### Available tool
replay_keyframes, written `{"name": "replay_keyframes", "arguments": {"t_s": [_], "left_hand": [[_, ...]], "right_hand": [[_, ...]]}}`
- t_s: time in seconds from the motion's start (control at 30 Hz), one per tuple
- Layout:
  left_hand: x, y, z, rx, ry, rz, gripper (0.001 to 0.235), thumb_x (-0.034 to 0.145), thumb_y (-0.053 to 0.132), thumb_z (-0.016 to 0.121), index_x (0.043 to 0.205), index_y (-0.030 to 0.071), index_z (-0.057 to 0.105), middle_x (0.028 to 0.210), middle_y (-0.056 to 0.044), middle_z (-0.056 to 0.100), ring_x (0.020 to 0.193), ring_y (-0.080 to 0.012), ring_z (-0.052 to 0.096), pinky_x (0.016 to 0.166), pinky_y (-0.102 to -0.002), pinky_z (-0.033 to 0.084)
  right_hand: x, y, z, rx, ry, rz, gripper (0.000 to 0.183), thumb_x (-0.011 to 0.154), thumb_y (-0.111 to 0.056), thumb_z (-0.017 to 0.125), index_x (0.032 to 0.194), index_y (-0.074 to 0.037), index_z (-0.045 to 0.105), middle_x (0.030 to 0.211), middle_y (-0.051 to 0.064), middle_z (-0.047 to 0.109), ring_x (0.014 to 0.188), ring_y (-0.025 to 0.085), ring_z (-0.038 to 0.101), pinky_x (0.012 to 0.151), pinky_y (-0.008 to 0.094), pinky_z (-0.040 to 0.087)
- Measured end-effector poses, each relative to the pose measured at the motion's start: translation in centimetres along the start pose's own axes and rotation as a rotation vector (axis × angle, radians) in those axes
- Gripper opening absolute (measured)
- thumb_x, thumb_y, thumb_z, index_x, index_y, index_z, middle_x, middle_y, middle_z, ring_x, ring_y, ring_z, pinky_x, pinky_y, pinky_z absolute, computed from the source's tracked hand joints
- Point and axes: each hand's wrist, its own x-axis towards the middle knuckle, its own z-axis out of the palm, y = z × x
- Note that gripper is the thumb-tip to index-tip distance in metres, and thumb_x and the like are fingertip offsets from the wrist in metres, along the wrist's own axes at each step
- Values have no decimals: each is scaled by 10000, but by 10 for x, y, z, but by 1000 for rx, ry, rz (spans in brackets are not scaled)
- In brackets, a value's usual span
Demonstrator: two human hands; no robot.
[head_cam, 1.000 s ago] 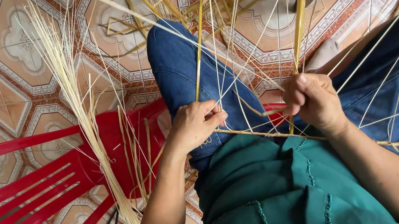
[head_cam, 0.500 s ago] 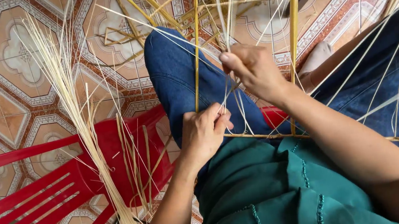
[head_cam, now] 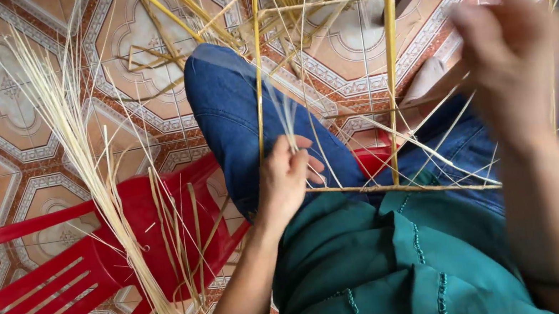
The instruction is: The person sits on a chair and weaves thin bamboo strips across a rectangular bamboo frame resting on their lap. They thread and pull strips over and under the frame bars, tighten the weave by hand, and reach for new strips from a pile beside the chair.
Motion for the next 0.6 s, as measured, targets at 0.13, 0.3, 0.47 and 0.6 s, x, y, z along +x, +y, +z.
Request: {"name": "replay_keyframes", "arguments": {"t_s": [0.13, 0.3, 0.47, 0.6], "left_hand": [[17, -11, -18, -499, -13, -97, 163, 1020, 62, 488, 1151, 19, 575, 805, -79, 684, 697, -190, 708, 648, -343, 597], [51, -25, -48, -906, 12, -100, 186, 1060, 95, 477, 1194, 3, 568, 792, -44, 610, 673, -159, 651, 644, -349, 592], [47, 8, -43, -547, 260, 59, 358, 1095, 146, 465, 1430, 35, 521, 848, -65, 581, 608, -113, 496, 557, -305, 478], [24, 36, -26, -82, 464, 201, 553, 1010, 120, 529, 1532, 62, 358, 1128, -134, 586, 758, -164, 568, 677, -332, 526]], "right_hand": [[-54, 9, -38, -18, -68, 24, 182, 1050, -222, 623, 1185, -119, 688, 800, -36, 609, 599, 39, 474, 553, 204, 354], [-95, 63, -4, -422, -596, -196, 223, 906, -270, 683, 1061, -142, 779, 877, 100, 795, 709, 252, 760, 650, 345, 605], [-101, 76, 14, -359, -652, -166, 241, 916, -267, 651, 1110, -174, 761, 877, 92, 790, 696, 278, 764, 643, 368, 614], [-100, 73, 31, -379, -671, -129, 275, 920, -302, 631, 1142, -191, 749, 794, 114, 776, 664, 291, 758, 625, 390, 610]]}}
